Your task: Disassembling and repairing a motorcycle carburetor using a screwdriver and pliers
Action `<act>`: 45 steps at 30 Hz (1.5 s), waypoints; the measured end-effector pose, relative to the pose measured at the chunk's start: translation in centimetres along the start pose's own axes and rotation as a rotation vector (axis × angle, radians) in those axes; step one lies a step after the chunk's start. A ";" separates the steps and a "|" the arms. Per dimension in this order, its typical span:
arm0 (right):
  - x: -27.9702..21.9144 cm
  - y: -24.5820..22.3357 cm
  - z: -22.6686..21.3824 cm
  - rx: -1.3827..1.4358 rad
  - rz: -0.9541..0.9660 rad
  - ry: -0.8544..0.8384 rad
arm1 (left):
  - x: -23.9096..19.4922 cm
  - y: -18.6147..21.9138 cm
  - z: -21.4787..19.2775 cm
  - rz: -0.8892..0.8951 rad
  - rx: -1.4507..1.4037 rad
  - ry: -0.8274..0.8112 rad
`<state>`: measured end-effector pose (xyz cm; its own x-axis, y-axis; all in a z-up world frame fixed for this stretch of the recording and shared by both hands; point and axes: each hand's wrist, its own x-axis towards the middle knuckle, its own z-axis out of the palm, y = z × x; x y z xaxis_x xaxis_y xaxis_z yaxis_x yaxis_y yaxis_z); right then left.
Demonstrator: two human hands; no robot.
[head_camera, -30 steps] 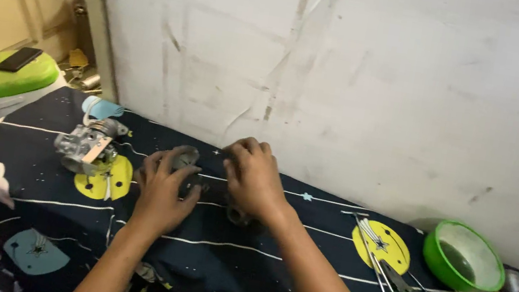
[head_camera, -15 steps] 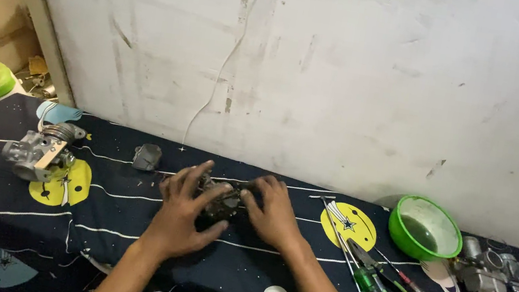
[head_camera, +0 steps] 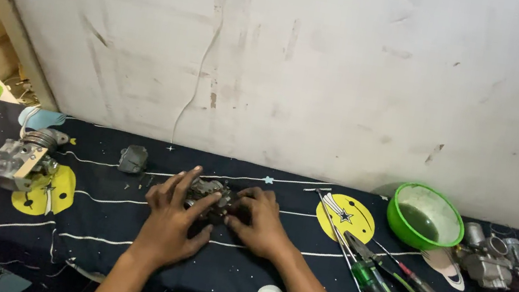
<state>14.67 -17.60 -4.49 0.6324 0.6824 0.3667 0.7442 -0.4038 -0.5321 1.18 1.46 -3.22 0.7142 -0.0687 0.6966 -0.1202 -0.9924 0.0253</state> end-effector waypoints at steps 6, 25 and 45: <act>0.5 1.1 1.5 -0.027 -0.059 0.097 | 0.3 -0.1 0.1 0.066 0.083 -0.060; 0.4 -1.0 0.4 0.014 0.059 0.024 | 0.8 0.4 0.6 0.081 0.076 0.008; -0.9 0.3 -0.2 0.020 -0.135 0.092 | 0.2 0.9 0.5 0.030 0.060 0.013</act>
<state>14.40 -18.44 -4.84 0.5443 0.6706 0.5039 0.8201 -0.2992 -0.4877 1.61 0.54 -3.43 0.7019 -0.0971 0.7057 -0.0996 -0.9943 -0.0378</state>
